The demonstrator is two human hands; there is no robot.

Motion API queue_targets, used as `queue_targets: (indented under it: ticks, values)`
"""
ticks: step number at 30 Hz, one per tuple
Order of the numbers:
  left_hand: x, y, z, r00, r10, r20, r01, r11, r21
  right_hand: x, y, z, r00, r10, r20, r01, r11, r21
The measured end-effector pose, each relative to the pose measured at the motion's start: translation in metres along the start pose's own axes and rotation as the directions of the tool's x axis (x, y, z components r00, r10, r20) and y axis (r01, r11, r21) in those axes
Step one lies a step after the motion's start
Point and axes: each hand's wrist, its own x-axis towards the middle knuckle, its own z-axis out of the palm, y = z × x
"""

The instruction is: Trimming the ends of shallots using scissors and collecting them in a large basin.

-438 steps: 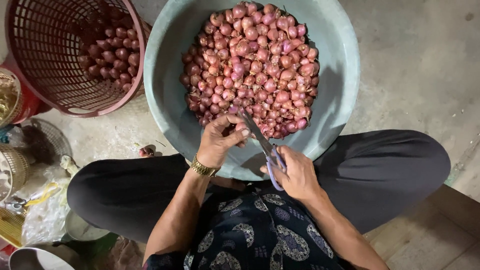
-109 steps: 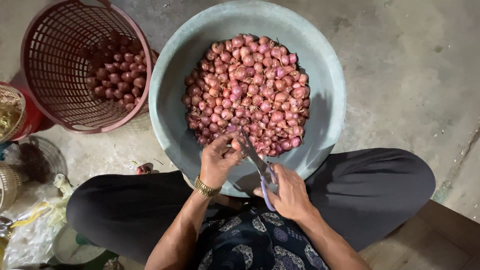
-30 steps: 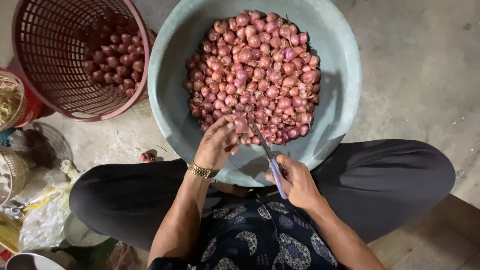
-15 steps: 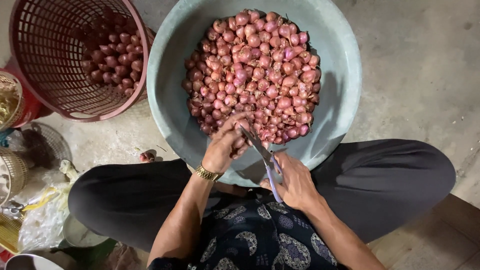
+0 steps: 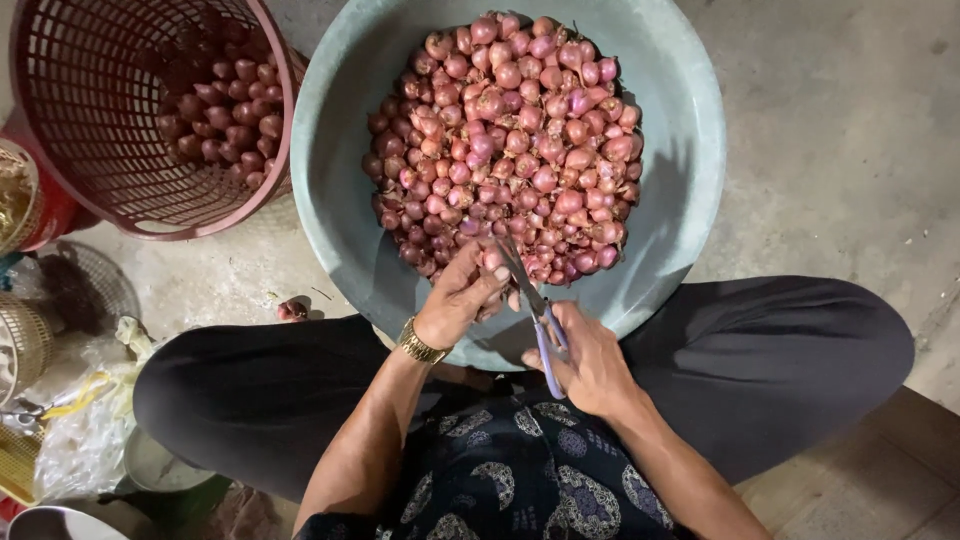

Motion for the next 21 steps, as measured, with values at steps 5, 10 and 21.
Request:
queue_targets:
  ticks: [5,10,21]
  values:
    - [0.001,0.003,0.007,0.997,-0.011,-0.072,0.011,1.0,0.007,0.0,0.006,0.002,0.985,0.123,0.118,-0.145,0.969,0.201]
    - [0.008,-0.013,-0.007,0.985,-0.037,-0.169,0.042,0.999,0.028,-0.001,0.006,0.002,0.968,0.134,0.211,-0.189,0.945,0.266]
    - [0.015,0.101,-0.107,0.753,0.377,-0.54,-0.481,0.875,-0.059,-0.003,0.038,0.018,0.968,0.186,0.167,-0.239,0.887,0.395]
